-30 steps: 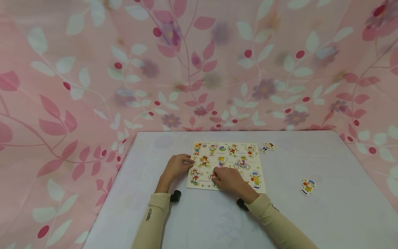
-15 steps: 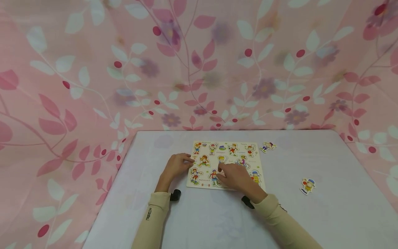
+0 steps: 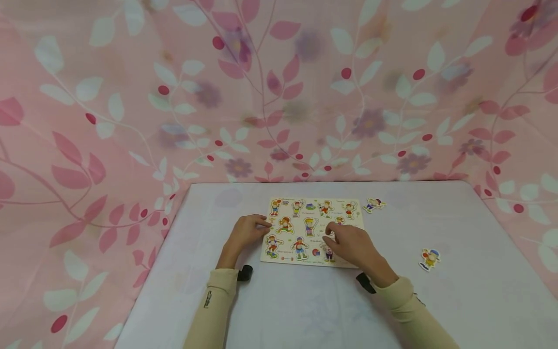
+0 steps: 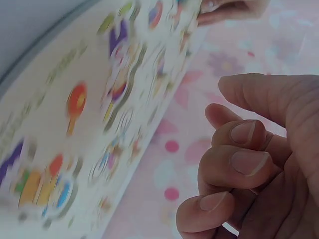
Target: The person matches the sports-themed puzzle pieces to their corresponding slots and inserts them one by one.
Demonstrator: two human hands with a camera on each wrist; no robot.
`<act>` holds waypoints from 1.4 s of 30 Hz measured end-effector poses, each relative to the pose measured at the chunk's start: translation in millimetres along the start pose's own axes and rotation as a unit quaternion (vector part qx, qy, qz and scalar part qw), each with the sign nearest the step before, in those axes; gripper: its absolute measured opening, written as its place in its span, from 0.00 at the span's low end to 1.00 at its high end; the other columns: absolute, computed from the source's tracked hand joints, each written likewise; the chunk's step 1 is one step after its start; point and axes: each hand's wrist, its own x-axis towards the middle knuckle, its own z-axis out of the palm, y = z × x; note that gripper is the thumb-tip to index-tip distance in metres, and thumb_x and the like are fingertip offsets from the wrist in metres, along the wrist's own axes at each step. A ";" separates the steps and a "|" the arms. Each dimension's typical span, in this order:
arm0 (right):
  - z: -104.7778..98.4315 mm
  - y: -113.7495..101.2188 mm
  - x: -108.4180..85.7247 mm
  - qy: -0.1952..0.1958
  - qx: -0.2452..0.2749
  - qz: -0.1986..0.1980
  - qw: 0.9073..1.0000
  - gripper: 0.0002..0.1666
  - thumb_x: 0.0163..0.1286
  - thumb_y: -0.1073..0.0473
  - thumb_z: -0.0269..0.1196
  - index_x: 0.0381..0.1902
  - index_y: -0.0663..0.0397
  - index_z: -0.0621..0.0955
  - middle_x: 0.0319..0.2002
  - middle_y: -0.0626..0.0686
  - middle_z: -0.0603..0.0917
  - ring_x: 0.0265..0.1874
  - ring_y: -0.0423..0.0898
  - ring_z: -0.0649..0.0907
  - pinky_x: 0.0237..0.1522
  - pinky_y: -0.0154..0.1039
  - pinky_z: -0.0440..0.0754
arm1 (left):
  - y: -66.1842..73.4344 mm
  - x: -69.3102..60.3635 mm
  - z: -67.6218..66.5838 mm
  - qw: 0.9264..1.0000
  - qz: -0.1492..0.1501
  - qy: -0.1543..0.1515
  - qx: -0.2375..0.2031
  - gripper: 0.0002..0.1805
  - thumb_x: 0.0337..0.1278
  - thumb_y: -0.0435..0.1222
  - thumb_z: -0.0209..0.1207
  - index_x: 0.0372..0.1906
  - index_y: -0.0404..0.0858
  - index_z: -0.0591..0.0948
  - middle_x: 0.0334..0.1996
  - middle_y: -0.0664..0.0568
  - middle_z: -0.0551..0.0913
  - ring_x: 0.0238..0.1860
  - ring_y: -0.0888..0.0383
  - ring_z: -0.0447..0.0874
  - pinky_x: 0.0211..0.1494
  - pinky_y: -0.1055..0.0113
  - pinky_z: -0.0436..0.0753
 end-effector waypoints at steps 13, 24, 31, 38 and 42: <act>-17.1 47.7 -3.2 0.024 0.011 0.046 0.999 0.09 0.69 0.53 0.64 0.41 0.51 0.80 0.15 0.43 0.71 0.12 0.41 0.68 0.14 0.37 0.64 | 1.0 -0.9 -1.3 1.000 0.002 0.002 -0.007 0.08 0.54 0.38 0.70 0.40 0.44 0.91 0.54 0.50 0.84 0.61 0.47 0.77 0.65 0.51 0.71; -25.9 84.7 11.0 0.047 0.013 0.090 0.995 0.12 0.69 0.53 0.63 0.43 0.55 0.79 0.20 0.48 0.75 0.15 0.44 0.71 0.15 0.38 0.67 | 0.4 -0.9 -1.1 1.000 0.013 0.005 -0.005 0.07 0.54 0.38 0.71 0.39 0.44 0.91 0.53 0.50 0.85 0.60 0.47 0.78 0.65 0.51 0.72; -34.2 106.6 24.0 0.052 0.033 0.113 0.992 0.13 0.70 0.54 0.61 0.45 0.58 0.79 0.27 0.52 0.80 0.19 0.46 0.75 0.18 0.39 0.70 | 1.2 -1.0 -1.7 1.000 0.008 0.001 -0.004 0.08 0.54 0.38 0.70 0.40 0.44 0.91 0.53 0.50 0.84 0.60 0.47 0.77 0.65 0.51 0.71; -34.1 127.1 37.7 0.061 0.046 0.125 0.989 0.14 0.71 0.52 0.59 0.45 0.57 0.78 0.30 0.55 0.82 0.21 0.47 0.77 0.20 0.40 0.72 | 1.6 -1.6 -2.4 1.000 0.011 0.000 0.001 0.08 0.54 0.38 0.70 0.40 0.44 0.91 0.53 0.49 0.84 0.60 0.47 0.77 0.66 0.51 0.71; -34.7 135.0 46.0 0.051 0.044 0.143 0.987 0.15 0.71 0.52 0.59 0.45 0.58 0.78 0.32 0.58 0.83 0.22 0.49 0.78 0.21 0.42 0.73 | 0.9 -1.1 -2.4 1.000 0.013 0.001 0.004 0.08 0.54 0.38 0.70 0.40 0.44 0.91 0.53 0.49 0.84 0.60 0.47 0.78 0.65 0.51 0.71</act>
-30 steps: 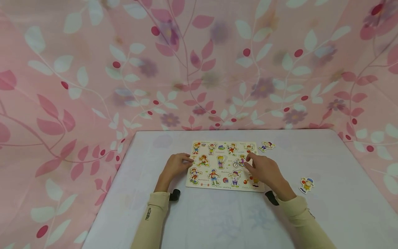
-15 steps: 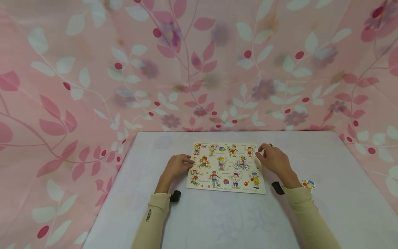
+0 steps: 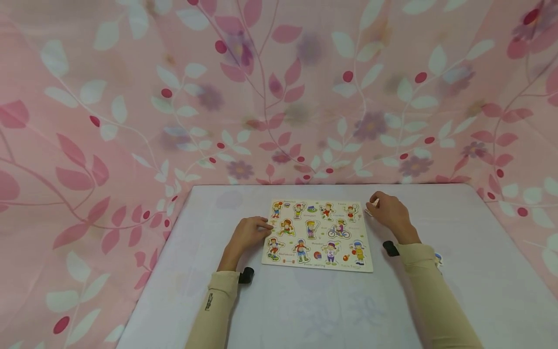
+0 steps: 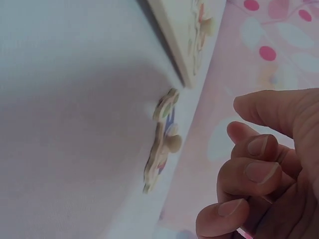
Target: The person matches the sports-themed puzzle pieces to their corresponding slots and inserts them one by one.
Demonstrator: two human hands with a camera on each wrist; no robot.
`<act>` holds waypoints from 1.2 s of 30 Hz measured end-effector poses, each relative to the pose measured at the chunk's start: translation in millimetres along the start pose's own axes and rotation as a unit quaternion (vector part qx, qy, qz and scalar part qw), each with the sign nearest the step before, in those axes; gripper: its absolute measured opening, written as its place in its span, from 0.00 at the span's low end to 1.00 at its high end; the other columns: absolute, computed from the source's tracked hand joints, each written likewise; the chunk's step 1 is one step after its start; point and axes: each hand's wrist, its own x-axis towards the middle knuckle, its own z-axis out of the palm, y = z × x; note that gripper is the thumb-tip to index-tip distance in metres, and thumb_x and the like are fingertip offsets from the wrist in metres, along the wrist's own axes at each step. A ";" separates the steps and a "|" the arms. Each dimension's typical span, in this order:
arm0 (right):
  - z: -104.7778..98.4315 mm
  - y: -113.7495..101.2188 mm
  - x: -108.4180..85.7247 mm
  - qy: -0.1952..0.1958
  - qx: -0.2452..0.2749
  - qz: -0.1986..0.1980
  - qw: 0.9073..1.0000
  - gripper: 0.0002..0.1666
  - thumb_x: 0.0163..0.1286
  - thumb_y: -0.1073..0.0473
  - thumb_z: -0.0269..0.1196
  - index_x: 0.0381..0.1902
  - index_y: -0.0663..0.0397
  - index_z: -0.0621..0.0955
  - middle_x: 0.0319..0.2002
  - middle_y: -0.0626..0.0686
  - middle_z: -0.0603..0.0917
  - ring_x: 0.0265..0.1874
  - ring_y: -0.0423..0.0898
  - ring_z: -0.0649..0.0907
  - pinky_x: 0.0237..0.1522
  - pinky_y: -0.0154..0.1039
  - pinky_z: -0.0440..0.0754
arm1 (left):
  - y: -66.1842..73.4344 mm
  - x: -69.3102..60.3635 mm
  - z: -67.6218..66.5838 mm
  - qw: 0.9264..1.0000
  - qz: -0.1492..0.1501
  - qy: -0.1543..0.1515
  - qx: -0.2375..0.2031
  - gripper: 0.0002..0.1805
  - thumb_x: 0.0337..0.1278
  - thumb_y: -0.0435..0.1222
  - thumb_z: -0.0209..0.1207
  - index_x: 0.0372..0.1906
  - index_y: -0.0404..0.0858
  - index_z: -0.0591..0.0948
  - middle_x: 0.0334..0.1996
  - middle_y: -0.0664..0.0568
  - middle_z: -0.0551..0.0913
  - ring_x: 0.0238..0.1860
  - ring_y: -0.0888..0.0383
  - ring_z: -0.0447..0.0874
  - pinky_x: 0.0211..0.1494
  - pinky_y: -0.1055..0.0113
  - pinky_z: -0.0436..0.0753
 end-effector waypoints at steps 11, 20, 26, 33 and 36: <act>5.7 23.1 16.1 -0.034 -0.031 0.050 0.998 0.16 0.70 0.51 0.59 0.40 0.61 0.77 0.34 0.59 0.82 0.27 0.52 0.78 0.25 0.45 0.74 | 0.9 -1.3 1.5 1.000 -0.001 -0.001 -0.006 0.08 0.54 0.37 0.70 0.40 0.43 0.91 0.52 0.48 0.85 0.60 0.46 0.77 0.65 0.50 0.71; 12.8 30.7 13.9 -0.034 -0.016 0.066 0.997 0.16 0.70 0.50 0.60 0.33 0.58 0.75 0.26 0.54 0.78 0.25 0.51 0.75 0.23 0.42 0.70 | 0.7 -1.9 1.9 1.000 0.001 -0.001 0.001 0.08 0.54 0.37 0.70 0.40 0.42 0.91 0.53 0.49 0.84 0.60 0.46 0.78 0.65 0.50 0.71; 12.5 31.6 12.5 -0.024 -0.010 0.052 0.998 0.15 0.70 0.51 0.60 0.32 0.58 0.75 0.26 0.55 0.78 0.25 0.51 0.75 0.22 0.41 0.69 | 0.7 -1.3 2.5 1.000 -0.004 -0.003 -0.004 0.08 0.55 0.38 0.70 0.40 0.43 0.91 0.53 0.48 0.84 0.61 0.47 0.77 0.66 0.51 0.71; 9.8 29.6 9.3 -0.016 -0.008 0.047 0.999 0.15 0.69 0.52 0.60 0.32 0.59 0.75 0.26 0.55 0.78 0.24 0.51 0.75 0.23 0.42 0.69 | -0.1 -0.2 0.7 1.000 0.002 -0.002 -0.007 0.08 0.55 0.38 0.70 0.40 0.43 0.91 0.53 0.48 0.84 0.60 0.46 0.78 0.65 0.50 0.71; 8.5 28.0 8.6 -0.014 -0.012 0.045 0.999 0.14 0.69 0.52 0.60 0.32 0.59 0.74 0.25 0.55 0.78 0.24 0.51 0.75 0.23 0.42 0.69 | -0.2 0.3 0.2 1.000 0.000 -0.003 -0.005 0.08 0.55 0.38 0.70 0.40 0.43 0.91 0.53 0.48 0.84 0.60 0.46 0.77 0.65 0.50 0.71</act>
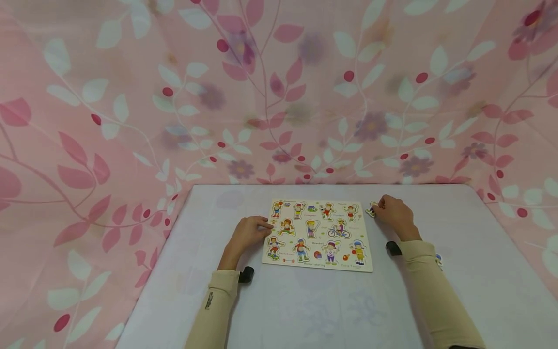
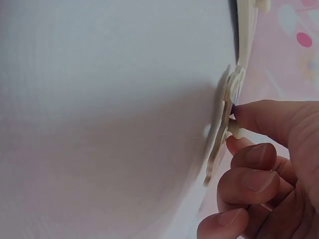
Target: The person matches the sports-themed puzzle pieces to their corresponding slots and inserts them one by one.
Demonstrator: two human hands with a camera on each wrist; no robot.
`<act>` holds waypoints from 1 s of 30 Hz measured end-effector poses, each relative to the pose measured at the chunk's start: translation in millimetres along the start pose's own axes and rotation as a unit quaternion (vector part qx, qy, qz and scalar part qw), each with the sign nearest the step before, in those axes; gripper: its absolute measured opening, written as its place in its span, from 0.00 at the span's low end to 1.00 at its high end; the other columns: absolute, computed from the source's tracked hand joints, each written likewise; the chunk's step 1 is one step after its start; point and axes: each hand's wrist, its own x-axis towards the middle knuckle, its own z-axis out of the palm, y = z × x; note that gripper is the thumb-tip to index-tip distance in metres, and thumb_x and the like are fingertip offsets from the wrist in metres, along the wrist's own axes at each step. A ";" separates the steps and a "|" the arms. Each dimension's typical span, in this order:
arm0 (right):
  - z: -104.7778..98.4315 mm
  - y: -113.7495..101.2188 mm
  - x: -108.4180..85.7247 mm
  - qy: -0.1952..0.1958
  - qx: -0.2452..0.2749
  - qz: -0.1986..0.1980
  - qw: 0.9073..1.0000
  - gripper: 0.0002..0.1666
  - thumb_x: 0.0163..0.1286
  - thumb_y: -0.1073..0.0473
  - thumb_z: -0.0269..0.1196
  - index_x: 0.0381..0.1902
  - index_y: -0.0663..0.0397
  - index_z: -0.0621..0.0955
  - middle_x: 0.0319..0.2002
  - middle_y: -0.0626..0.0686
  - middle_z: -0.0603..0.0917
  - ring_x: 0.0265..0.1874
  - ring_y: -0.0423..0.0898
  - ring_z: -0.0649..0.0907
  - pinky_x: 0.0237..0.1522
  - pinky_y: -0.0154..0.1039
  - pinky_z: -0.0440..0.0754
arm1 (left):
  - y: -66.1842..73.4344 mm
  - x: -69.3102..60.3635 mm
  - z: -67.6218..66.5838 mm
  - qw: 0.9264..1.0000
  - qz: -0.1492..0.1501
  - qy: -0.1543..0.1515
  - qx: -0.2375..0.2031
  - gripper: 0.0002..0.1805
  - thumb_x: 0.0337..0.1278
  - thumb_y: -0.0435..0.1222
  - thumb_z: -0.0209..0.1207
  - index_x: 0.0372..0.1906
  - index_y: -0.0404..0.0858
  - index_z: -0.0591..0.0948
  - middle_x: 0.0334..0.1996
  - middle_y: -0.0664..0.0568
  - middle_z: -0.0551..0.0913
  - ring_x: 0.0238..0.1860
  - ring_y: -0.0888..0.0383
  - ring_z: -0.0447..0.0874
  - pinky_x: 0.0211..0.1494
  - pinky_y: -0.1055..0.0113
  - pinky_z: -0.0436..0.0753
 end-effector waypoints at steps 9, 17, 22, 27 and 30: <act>-3.6 -9.2 -9.3 -0.010 -0.005 0.003 1.000 0.15 0.70 0.51 0.59 0.37 0.59 0.75 0.30 0.56 0.81 0.25 0.50 0.76 0.24 0.42 0.71 | 0.1 -0.5 0.9 1.000 0.003 -0.004 -0.002 0.08 0.55 0.37 0.70 0.40 0.43 0.91 0.53 0.48 0.84 0.60 0.46 0.77 0.65 0.51 0.71; -6.4 -30.9 -28.6 -0.018 0.011 -0.038 0.999 0.16 0.72 0.51 0.60 0.43 0.60 0.75 0.31 0.55 0.83 0.23 0.47 0.77 0.22 0.41 0.73 | -1.2 0.5 0.8 1.000 -0.008 -0.001 -0.002 0.08 0.55 0.38 0.70 0.41 0.43 0.91 0.54 0.49 0.84 0.62 0.47 0.76 0.67 0.51 0.70; -1.3 -44.1 -41.2 -0.019 0.002 -0.054 0.998 0.15 0.72 0.51 0.60 0.43 0.58 0.76 0.30 0.53 0.83 0.20 0.45 0.76 0.20 0.39 0.72 | -0.7 0.8 0.6 1.000 -0.003 -0.001 0.001 0.08 0.55 0.38 0.70 0.40 0.43 0.91 0.53 0.48 0.84 0.61 0.46 0.77 0.66 0.50 0.70; 7.0 -56.4 -50.7 -0.027 -0.016 -0.073 0.997 0.15 0.71 0.50 0.62 0.42 0.57 0.76 0.28 0.51 0.81 0.21 0.45 0.75 0.21 0.38 0.71 | -0.6 0.3 0.9 1.000 -0.003 0.000 0.002 0.08 0.55 0.38 0.70 0.40 0.43 0.91 0.53 0.49 0.84 0.61 0.46 0.77 0.66 0.51 0.71; 11.1 -63.7 -57.7 -0.034 -0.018 -0.086 0.996 0.14 0.71 0.51 0.62 0.42 0.57 0.76 0.26 0.48 0.80 0.21 0.44 0.75 0.22 0.39 0.71 | -1.2 0.4 1.6 1.000 -0.005 0.002 -0.001 0.08 0.55 0.38 0.70 0.41 0.43 0.91 0.54 0.49 0.84 0.61 0.47 0.76 0.67 0.51 0.70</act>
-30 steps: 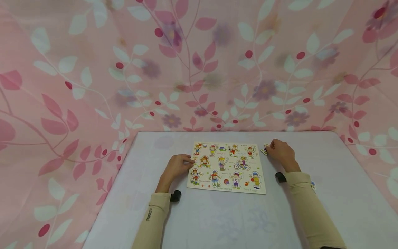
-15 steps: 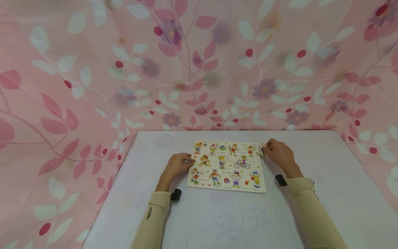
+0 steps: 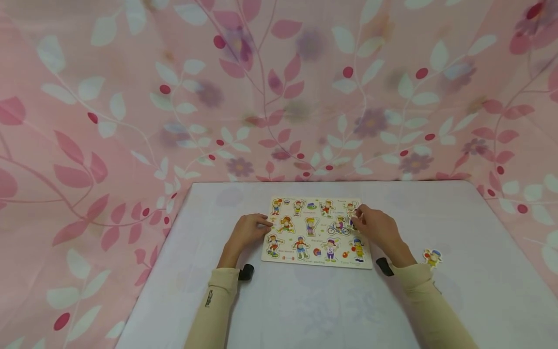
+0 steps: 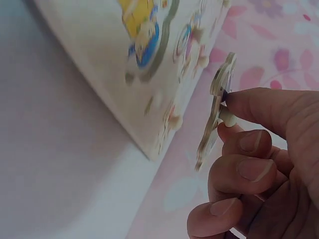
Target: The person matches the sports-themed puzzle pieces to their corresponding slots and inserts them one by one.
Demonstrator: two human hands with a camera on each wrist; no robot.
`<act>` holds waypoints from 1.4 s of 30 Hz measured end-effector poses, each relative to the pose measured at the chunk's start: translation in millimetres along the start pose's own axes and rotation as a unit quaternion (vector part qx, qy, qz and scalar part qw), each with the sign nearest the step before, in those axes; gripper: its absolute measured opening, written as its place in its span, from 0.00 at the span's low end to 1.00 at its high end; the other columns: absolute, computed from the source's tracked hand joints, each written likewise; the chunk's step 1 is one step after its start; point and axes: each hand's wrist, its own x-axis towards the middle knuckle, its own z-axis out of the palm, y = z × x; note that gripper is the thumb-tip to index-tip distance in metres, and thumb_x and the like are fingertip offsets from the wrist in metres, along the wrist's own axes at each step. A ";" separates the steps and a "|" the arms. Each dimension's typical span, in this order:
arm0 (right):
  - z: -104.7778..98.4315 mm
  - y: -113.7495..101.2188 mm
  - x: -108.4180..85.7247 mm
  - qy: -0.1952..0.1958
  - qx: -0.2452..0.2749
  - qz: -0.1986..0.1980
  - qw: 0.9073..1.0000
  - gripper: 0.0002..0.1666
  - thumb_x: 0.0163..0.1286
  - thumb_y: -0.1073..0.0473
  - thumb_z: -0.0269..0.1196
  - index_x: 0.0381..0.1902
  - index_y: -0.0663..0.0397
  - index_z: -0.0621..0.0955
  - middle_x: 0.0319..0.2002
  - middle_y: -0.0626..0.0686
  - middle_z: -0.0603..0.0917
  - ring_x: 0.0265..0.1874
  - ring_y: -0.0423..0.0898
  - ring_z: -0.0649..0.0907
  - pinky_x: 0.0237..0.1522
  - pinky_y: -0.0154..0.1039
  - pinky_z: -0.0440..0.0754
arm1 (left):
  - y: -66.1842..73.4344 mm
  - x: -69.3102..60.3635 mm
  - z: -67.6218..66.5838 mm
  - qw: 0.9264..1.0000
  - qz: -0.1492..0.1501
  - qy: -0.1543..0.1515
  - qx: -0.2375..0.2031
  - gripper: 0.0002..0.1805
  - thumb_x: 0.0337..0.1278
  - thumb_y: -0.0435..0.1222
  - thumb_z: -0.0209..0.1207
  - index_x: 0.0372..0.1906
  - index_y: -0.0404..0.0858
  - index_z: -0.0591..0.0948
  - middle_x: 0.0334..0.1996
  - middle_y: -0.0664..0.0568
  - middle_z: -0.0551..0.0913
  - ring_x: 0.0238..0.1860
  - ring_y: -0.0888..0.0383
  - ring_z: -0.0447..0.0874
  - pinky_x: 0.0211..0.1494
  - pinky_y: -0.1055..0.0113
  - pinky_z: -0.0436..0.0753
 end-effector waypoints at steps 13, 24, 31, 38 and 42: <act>19.1 -31.6 -19.8 -0.026 0.003 -0.044 0.999 0.11 0.69 0.52 0.64 0.41 0.53 0.78 0.23 0.42 0.78 0.19 0.40 0.73 0.22 0.37 0.71 | -1.4 0.7 0.5 1.000 0.006 -0.002 0.006 0.08 0.56 0.37 0.69 0.41 0.44 0.91 0.54 0.49 0.84 0.62 0.47 0.76 0.66 0.51 0.70; 39.0 -49.4 -30.2 -0.044 -0.017 -0.078 0.996 0.08 0.66 0.54 0.66 0.35 0.49 0.77 0.21 0.41 0.75 0.20 0.38 0.72 0.22 0.36 0.69 | -3.1 0.6 1.6 1.000 0.006 0.001 -0.004 0.08 0.55 0.37 0.70 0.40 0.43 0.91 0.54 0.49 0.84 0.61 0.47 0.77 0.66 0.51 0.71; 43.1 -54.8 -34.6 -0.048 -0.026 -0.095 0.994 0.10 0.65 0.54 0.67 0.32 0.48 0.76 0.20 0.41 0.73 0.19 0.38 0.71 0.22 0.35 0.68 | -1.0 -0.3 0.3 1.000 0.008 0.003 -0.001 0.08 0.55 0.37 0.70 0.41 0.43 0.91 0.54 0.49 0.84 0.61 0.47 0.77 0.66 0.51 0.71; 43.4 -57.0 -34.1 -0.061 -0.029 -0.096 0.993 0.11 0.64 0.54 0.67 0.29 0.47 0.74 0.18 0.42 0.70 0.17 0.39 0.70 0.21 0.36 0.64 | -0.5 0.1 -0.6 1.000 0.002 -0.004 0.003 0.08 0.55 0.37 0.70 0.41 0.43 0.91 0.54 0.49 0.84 0.62 0.47 0.76 0.66 0.51 0.70; 45.5 -57.5 -33.9 -0.057 -0.031 -0.098 0.993 0.12 0.65 0.54 0.67 0.29 0.48 0.74 0.18 0.42 0.70 0.17 0.39 0.69 0.20 0.35 0.64 | -0.6 0.0 -0.6 1.000 0.001 -0.003 0.001 0.08 0.55 0.37 0.70 0.41 0.43 0.91 0.54 0.49 0.84 0.62 0.47 0.76 0.66 0.51 0.70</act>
